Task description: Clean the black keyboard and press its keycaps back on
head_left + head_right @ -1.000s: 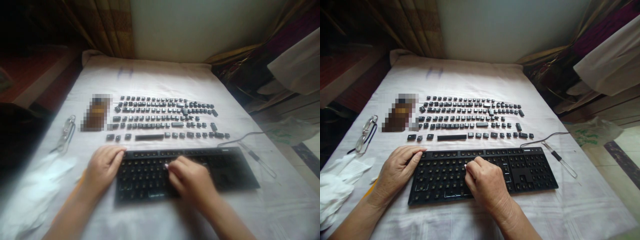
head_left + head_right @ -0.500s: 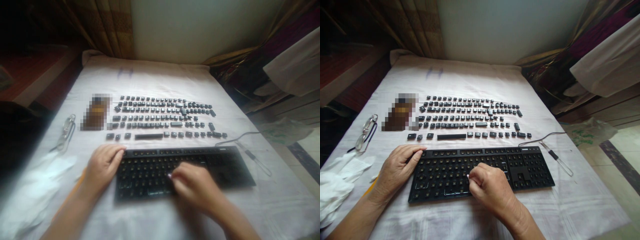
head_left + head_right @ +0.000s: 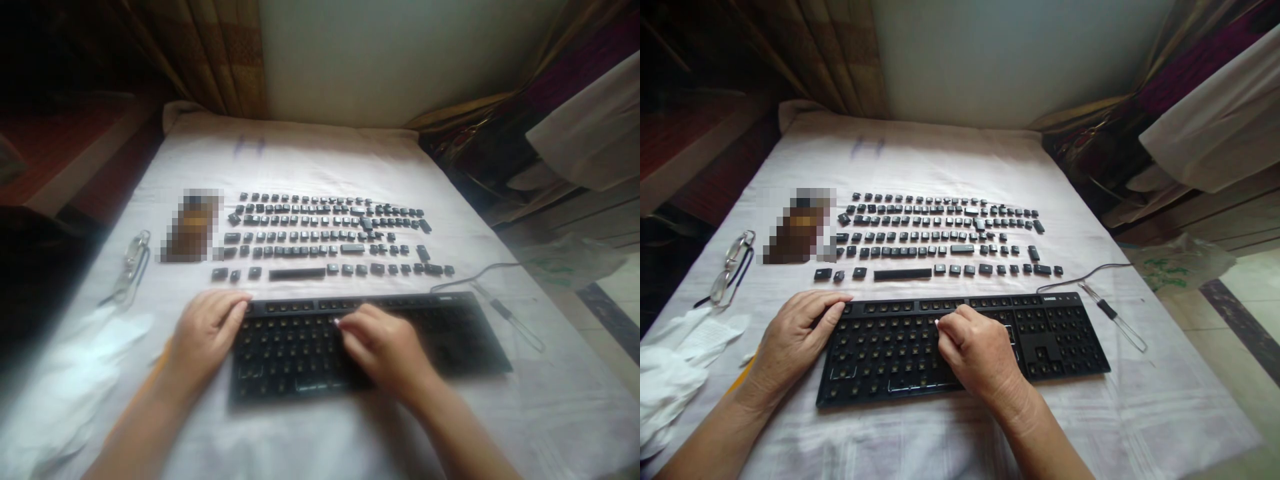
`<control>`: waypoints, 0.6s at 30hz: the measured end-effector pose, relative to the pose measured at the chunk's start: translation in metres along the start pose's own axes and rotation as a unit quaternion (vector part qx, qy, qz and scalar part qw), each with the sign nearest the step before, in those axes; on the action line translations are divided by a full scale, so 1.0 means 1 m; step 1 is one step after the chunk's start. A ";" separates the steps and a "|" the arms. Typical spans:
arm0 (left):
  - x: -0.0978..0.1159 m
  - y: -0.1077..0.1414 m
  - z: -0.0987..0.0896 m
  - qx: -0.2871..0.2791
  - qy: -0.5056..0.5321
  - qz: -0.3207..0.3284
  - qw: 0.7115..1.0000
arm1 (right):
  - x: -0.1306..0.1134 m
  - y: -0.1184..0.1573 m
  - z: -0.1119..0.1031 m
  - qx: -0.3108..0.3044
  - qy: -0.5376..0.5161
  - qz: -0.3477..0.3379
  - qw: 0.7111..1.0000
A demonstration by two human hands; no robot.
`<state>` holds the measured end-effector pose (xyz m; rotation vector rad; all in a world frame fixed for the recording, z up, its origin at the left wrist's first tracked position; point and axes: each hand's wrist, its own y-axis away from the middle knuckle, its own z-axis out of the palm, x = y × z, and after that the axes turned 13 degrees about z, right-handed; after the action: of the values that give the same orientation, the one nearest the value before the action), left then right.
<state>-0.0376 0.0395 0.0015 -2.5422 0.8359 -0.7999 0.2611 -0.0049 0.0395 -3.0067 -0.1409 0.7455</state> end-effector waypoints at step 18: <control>0.001 -0.001 0.000 -0.006 -0.003 -0.012 1.000 | 0.011 0.026 -0.015 -0.056 -0.077 0.026 0.995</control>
<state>-0.0365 0.0399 0.0023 -2.5683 0.8125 -0.7975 0.2802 -0.0300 0.0459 -3.0663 -0.1130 1.0067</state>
